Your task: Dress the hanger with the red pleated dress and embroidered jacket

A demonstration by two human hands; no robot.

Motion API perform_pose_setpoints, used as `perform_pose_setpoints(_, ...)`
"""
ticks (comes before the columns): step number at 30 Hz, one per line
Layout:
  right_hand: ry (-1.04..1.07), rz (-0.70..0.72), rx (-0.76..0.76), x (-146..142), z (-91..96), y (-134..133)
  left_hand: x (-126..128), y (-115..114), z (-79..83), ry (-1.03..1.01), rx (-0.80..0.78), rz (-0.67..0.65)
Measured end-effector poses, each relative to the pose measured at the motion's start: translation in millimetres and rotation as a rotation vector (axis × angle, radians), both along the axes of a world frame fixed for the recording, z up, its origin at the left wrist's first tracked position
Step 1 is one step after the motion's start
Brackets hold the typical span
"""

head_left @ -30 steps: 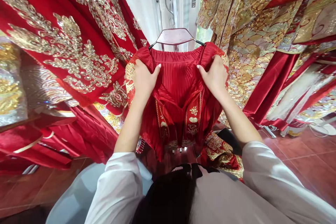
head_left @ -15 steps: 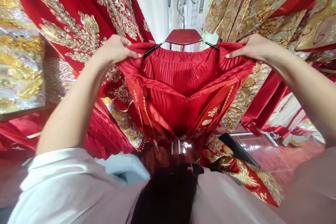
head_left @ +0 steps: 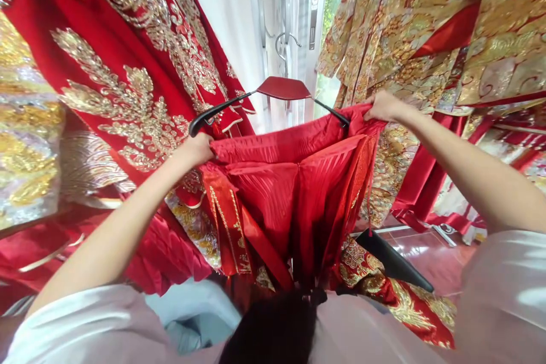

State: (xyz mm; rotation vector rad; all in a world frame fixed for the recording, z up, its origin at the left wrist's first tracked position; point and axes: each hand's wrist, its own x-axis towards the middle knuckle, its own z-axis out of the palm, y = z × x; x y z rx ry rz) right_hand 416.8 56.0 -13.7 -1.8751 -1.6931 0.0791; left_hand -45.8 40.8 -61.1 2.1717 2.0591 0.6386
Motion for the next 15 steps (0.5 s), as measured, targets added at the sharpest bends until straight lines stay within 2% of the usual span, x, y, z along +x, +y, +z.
perform_pose_setpoints(2,-0.016,-0.021,-0.163,-1.4,-21.6,4.9,4.7,-9.7,-19.2,0.084,-0.18,0.014)
perform_pose_setpoints(3,0.033,-0.019,-0.212,-2.1,-35.3,5.0,7.1,-17.4,-30.5,0.068,-0.232,-0.026)
perform_pose_setpoints(5,0.15,-0.002,-0.335,-3.5,-67.7,0.6,11.3,-36.6,-55.7,-0.027,-0.42,-0.193)
perform_pose_setpoints(7,0.243,0.024,-0.418,-5.2,-102.3,-8.1,15.2,-56.5,-81.3,-0.133,-0.56,-0.292)
perform_pose_setpoints(10,0.425,0.071,-0.524,-7.8,-140.6,-22.4,21.1,-76.3,-107.8,-0.175,-0.653,-0.287)
perform_pose_setpoints(12,0.575,0.109,-0.568,-8.2,-146.9,-29.4,23.6,-79.6,-110.7,-0.169,-0.641,-0.233)
perform_pose_setpoints(15,0.832,0.144,-0.56,-7.6,-127.5,-34.7,22.0,-72.6,-93.0,-0.212,-0.521,-0.154)
